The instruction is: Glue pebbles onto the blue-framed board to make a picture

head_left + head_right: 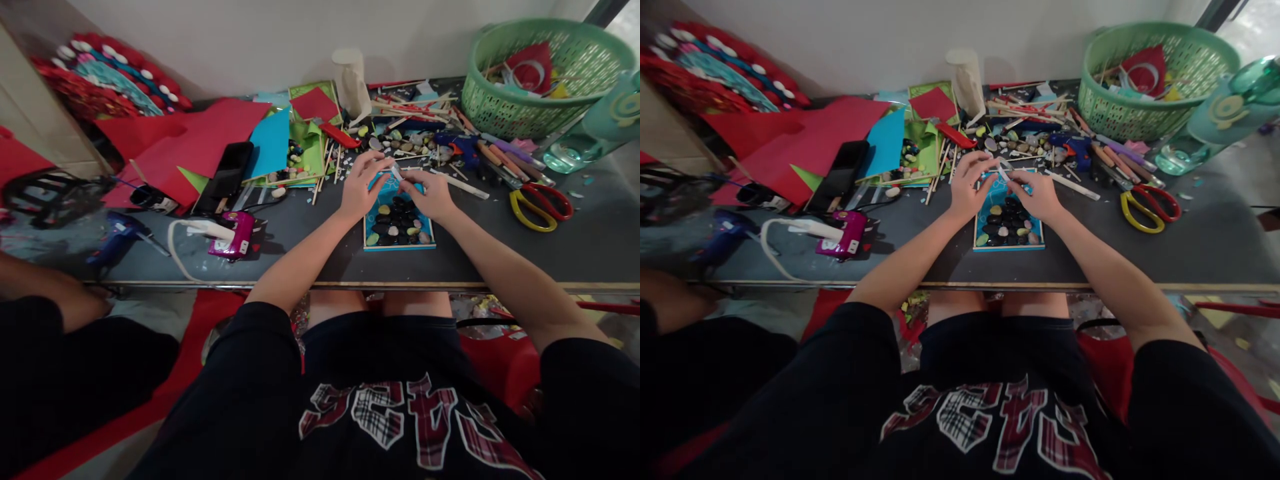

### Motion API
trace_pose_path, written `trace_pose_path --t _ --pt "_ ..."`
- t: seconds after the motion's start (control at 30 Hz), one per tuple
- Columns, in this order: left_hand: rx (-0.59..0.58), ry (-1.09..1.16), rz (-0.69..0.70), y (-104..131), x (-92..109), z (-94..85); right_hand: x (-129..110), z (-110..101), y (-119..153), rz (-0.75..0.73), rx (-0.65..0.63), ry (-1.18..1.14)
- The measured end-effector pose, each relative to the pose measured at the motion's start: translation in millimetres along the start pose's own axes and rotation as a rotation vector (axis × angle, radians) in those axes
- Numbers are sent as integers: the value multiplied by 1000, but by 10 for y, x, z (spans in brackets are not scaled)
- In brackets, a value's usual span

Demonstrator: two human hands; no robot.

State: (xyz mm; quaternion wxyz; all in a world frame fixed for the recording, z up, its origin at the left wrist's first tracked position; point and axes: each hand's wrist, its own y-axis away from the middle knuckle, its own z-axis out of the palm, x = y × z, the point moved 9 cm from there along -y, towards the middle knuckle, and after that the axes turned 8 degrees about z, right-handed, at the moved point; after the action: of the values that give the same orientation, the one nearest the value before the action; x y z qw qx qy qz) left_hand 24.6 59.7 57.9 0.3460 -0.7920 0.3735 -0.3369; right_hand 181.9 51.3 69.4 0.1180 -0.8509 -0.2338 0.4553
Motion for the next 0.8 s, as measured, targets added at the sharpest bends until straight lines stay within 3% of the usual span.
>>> trace_pose_path --t 0.13,0.33,0.47,0.8 --pt "-84 -53 44 -13 115 42 31 -48 7 15 70 -11" --pt "-144 -8 62 -33 210 94 3 -33 8 36 74 20" --pt "-127 2 22 -18 171 103 27 -3 -7 42 51 52" --pt "-109 -27 -25 -1 173 131 41 -6 1 24 141 284"
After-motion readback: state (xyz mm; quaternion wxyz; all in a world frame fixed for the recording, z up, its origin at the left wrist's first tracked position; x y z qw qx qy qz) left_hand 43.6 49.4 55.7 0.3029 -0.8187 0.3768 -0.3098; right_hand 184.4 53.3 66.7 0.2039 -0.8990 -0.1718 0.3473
